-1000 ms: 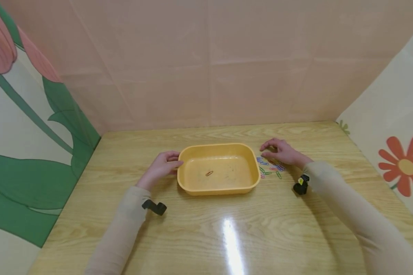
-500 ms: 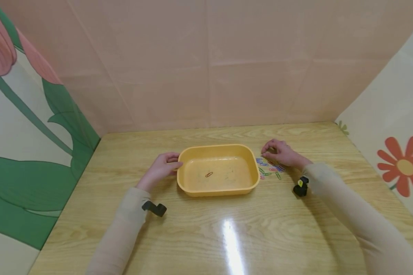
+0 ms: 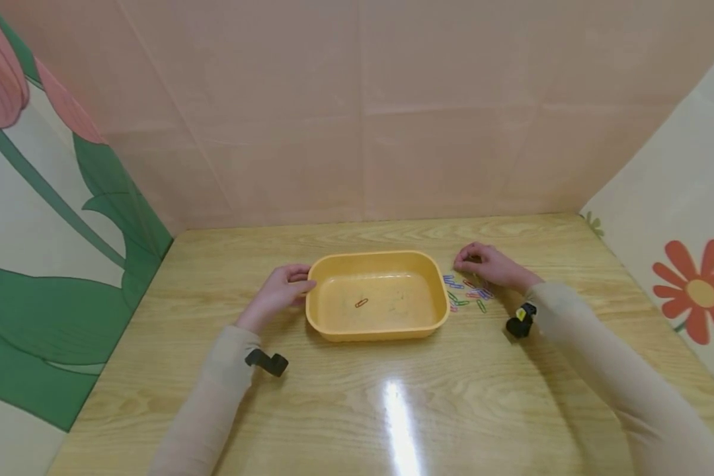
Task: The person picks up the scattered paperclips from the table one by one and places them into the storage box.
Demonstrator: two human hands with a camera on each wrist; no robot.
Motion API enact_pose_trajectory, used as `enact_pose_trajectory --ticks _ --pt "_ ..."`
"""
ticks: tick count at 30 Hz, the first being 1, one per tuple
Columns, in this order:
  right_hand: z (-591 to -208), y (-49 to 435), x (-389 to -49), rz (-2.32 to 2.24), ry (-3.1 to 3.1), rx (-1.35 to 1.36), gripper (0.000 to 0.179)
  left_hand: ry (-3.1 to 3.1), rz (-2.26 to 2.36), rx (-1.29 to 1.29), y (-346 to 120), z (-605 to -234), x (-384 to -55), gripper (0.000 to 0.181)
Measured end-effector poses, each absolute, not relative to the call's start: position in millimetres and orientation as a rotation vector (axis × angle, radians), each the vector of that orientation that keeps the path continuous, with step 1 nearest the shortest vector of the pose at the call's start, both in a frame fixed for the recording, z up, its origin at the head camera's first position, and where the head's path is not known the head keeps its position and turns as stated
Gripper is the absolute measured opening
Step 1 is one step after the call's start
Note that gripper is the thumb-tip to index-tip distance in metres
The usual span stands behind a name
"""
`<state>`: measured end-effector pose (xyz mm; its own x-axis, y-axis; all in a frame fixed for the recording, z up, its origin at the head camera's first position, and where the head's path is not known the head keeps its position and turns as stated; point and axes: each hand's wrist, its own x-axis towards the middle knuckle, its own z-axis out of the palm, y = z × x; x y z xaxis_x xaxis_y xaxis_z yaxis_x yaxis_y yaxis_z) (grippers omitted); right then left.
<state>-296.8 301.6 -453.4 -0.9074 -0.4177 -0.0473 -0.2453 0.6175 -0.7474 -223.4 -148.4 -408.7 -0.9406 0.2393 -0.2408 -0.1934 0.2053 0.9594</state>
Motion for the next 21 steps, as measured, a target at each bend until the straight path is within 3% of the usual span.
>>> enact_pose_trajectory --ticks 12,21 --pt "-436 309 -304 -1.209 2.558 -0.416 0.036 2.161 1.723 0.050 -144 -386 -212 0.040" --pt "-410 302 -315 -1.574 2.330 -0.343 0.037 2.198 1.736 0.029 -147 -408 -224 0.037"
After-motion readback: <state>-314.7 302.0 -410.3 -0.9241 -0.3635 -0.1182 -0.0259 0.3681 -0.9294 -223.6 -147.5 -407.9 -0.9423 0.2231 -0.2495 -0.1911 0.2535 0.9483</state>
